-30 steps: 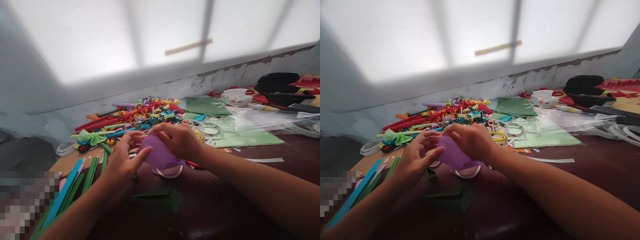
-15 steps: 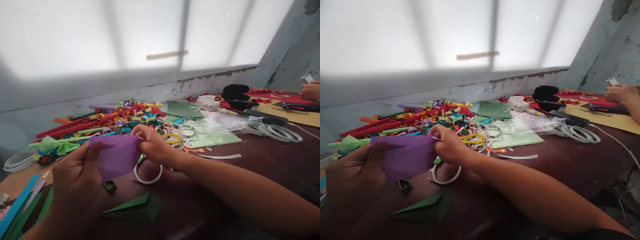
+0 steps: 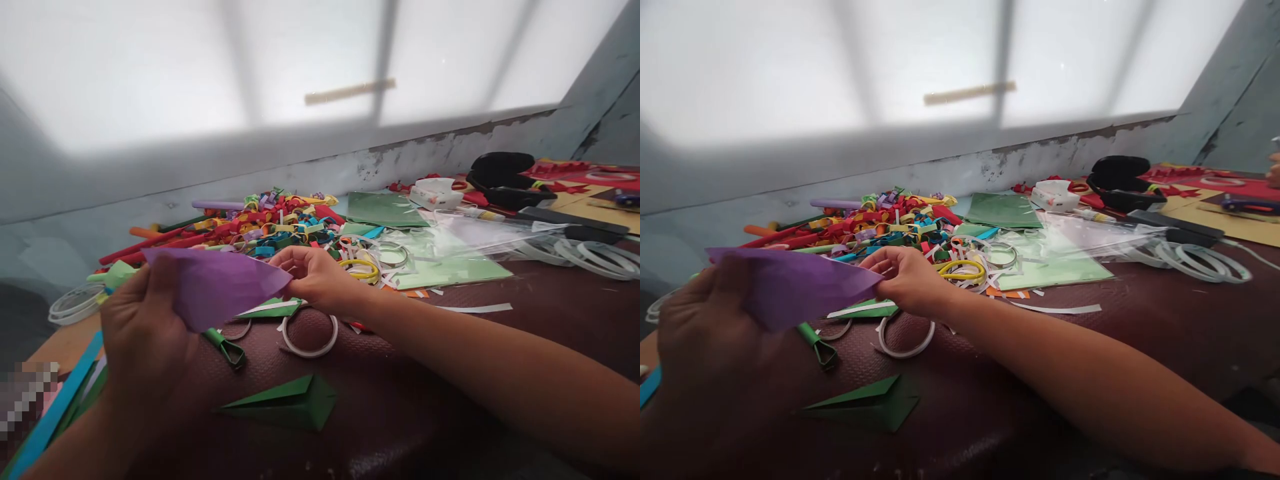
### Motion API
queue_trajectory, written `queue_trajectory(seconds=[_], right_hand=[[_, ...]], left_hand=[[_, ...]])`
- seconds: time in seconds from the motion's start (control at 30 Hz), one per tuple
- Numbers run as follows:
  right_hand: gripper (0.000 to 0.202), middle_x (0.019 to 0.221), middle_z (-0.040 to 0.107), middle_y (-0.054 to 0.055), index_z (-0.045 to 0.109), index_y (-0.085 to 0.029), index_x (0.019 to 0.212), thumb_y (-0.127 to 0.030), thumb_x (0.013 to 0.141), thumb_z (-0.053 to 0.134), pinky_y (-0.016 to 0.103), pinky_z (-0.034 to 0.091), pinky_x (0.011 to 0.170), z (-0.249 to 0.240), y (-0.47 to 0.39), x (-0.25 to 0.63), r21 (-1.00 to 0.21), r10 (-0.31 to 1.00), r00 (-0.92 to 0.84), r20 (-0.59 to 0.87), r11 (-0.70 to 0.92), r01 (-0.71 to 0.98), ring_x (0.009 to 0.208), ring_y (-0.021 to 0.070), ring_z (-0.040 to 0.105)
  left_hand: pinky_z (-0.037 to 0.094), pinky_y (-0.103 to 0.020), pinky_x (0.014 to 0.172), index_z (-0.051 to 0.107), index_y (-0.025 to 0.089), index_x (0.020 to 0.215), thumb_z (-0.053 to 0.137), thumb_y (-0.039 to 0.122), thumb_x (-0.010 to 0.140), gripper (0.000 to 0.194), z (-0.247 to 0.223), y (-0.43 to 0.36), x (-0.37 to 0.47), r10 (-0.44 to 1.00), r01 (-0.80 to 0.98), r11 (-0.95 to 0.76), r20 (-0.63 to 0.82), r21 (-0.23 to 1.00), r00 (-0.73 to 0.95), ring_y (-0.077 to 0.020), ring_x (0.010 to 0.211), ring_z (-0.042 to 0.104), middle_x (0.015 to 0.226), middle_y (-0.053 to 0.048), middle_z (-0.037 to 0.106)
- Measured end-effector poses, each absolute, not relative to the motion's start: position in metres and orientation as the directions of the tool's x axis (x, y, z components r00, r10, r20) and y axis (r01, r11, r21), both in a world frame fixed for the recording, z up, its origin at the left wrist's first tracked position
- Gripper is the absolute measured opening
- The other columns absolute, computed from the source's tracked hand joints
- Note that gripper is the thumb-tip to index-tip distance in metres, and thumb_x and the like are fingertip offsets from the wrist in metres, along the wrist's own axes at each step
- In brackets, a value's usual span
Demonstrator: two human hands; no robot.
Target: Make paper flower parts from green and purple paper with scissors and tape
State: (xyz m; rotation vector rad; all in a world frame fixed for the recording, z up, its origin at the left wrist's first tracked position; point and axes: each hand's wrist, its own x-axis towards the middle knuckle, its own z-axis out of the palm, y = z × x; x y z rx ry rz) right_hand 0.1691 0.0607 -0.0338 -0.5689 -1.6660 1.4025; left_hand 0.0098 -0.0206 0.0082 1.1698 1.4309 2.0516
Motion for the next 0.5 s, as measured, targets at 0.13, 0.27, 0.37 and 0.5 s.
queue_trajectory(seconds=[0.13,0.27,0.37,0.5], right_hand=[[0.012,0.084,0.07,0.001,0.068,-0.017,0.09,-0.01,0.081,0.065,0.028,0.051,0.074,-0.019,0.066,0.187,-0.882,0.742,-0.519,0.424,0.468,-0.053,0.075,0.0127,0.063],[0.02,0.099,0.074,0.005,0.072,-0.02,0.109,-0.021,0.094,0.058,0.029,0.046,0.076,-0.003,0.075,0.218,-0.443,0.664,-0.683,0.306,0.734,0.515,0.083,0.0155,0.065],[0.021,0.093,0.076,0.004,0.076,-0.019,0.102,-0.013,0.09,0.06,0.028,0.044,0.07,0.004,0.085,0.236,-0.29,0.698,-0.702,0.143,0.708,0.644,0.077,0.0162,0.066],[0.025,0.101,0.076,0.007,0.076,-0.018,0.103,-0.009,0.089,0.058,0.029,0.043,0.072,0.008,0.093,0.246,-0.224,0.74,-0.656,0.145,0.671,0.707,0.087,0.0193,0.066]], left_hand=[[0.059,-0.026,0.073,0.067,0.013,0.077,0.063,0.014,0.089,0.013,0.019,-0.007,0.008,0.682,-0.076,-0.446,0.283,0.892,-0.674,-0.0119,0.065,0.062,0.069,0.0,0.068],[0.06,-0.032,0.084,0.068,0.014,0.079,0.054,0.015,0.093,0.02,0.015,0.003,-0.006,0.648,0.003,-0.49,0.366,0.872,-0.668,-0.0129,0.066,0.065,0.071,0.0,0.069],[0.058,-0.025,0.08,0.072,0.015,0.082,0.06,0.015,0.089,0.014,0.008,0.005,-0.014,0.634,0.117,-0.486,0.442,0.866,-0.634,-0.0109,0.065,0.063,0.073,0.001,0.07],[0.053,-0.019,0.061,0.077,0.015,0.092,0.069,0.025,0.084,0.015,0.0,0.001,-0.015,0.682,0.28,-0.392,0.481,0.876,-0.551,-0.0115,0.065,0.062,0.073,0.0,0.072]])
